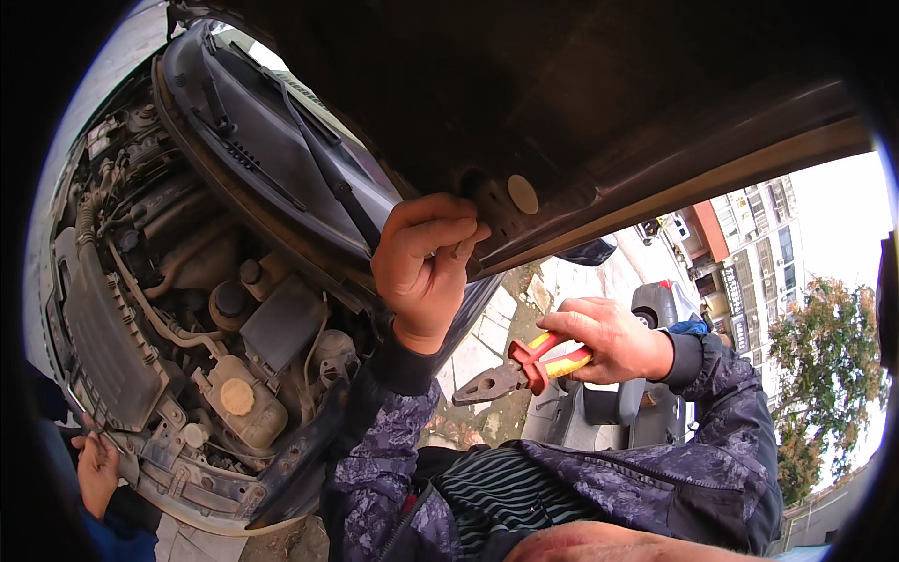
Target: The person uses pliers to remove and reinsert small metal clips securing the hood latch area of a car. Another person assists by holding the hood and handing over clips. The task involves repeated removal and insertion of clips under the hood.
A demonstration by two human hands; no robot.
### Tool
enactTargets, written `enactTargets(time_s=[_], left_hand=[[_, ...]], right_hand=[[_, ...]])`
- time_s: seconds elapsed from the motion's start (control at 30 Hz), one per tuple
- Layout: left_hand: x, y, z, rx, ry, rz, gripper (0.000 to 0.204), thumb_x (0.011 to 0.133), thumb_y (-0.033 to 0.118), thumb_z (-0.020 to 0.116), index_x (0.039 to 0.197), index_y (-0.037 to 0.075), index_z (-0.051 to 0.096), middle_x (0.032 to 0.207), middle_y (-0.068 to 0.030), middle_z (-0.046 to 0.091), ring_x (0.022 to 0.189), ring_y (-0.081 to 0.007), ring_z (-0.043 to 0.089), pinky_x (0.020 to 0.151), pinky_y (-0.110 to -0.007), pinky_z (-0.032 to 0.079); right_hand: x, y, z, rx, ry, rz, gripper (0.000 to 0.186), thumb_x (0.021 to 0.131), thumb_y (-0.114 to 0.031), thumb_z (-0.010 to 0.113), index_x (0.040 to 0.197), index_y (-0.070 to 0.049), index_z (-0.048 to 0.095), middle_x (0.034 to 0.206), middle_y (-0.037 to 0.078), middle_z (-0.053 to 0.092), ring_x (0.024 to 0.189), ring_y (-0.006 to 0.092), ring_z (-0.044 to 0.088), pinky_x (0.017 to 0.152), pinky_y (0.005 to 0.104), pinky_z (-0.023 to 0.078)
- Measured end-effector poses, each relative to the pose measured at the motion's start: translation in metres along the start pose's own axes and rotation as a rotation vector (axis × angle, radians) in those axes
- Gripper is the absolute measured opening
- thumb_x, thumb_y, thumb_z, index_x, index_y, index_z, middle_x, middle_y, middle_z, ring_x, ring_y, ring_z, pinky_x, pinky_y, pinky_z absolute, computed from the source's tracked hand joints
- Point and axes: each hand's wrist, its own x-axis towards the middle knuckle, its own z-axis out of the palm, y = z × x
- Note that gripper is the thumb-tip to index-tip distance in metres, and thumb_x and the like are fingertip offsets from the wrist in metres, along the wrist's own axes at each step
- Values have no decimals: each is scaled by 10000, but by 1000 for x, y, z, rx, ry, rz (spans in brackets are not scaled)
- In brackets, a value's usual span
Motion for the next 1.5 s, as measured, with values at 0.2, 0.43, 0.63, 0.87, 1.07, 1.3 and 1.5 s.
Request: enactTargets(time_s=[0.2, 0.43, 0.63, 0.87, 1.07, 1.3, 1.5], left_hand=[[0, -11, 7, 97, 61, 16, 256, 874, -112, 870, 1039, 29, 734, 1112, -109, 719, 833, -129, 701, 732, -238, 566], [-2, -13, 17, 80, 147, -12, 208, 946, -68, 822, 1090, 48, 728, 1144, -89, 708, 987, -164, 677, 891, -292, 553], [-2, -11, 14, 11, 90, -27, 216, 979, -62, 781, 1143, 55, 703, 1215, -89, 671, 1053, -169, 668, 948, -291, 545], [-1, -12, 21, 69, 130, 6, 236, 894, -96, 830, 1040, 44, 708, 1117, -85, 702, 973, -166, 670, 879, -285, 548], [2, -13, 20, 4, 141, 23, 202, 914, -65, 823, 1053, 44, 724, 1119, -68, 710, 970, -181, 686, 868, -292, 557], [4, -9, 22, -40, 160, 32, 251, 889, -180, 760, 1020, 30, 721, 1091, -72, 704, 954, -178, 691, 848, -272, 575], [2, -12, 21, 34, 142, 7, 238, 895, -168, 790, 1015, 26, 720, 1058, -65, 718, 922, -148, 682, 846, -269, 567]], right_hand=[[3, -15, -23, 59, -111, -70, 853, 814, -147, 843, 1580, 4, 499, 1097, 166, 580, 930, 384, 633, 794, 476, 534], [30, -54, -29, -463, 456, -218, 645, 784, -194, 868, 1334, 41, 629, 1052, 125, 658, 823, 264, 692, 658, 369, 566], [33, -63, -41, -940, 520, -316, 645, 895, -195, 795, 1520, -207, 635, 1043, 71, 584, 729, 144, 569, 561, 277, 483], [31, -86, -48, -1111, 350, -185, 756, 908, -177, 761, 1633, -300, 588, 942, 21, 482, 710, 128, 499, 509, 269, 439], [36, -106, -55, -1176, 468, -300, 700, 930, -167, 741, 1612, -246, 603, 908, 6, 420, 701, 127, 461, 512, 272, 393], [43, -118, -59, -1085, 586, -579, 736, 878, -167, 744, 1597, -276, 633, 885, 2, 413, 685, 120, 448, 515, 248, 378], [38, -120, -56, -1182, 559, -609, 743, 901, -162, 747, 1619, -291, 606, 880, -3, 384, 695, 125, 459, 534, 235, 390]])
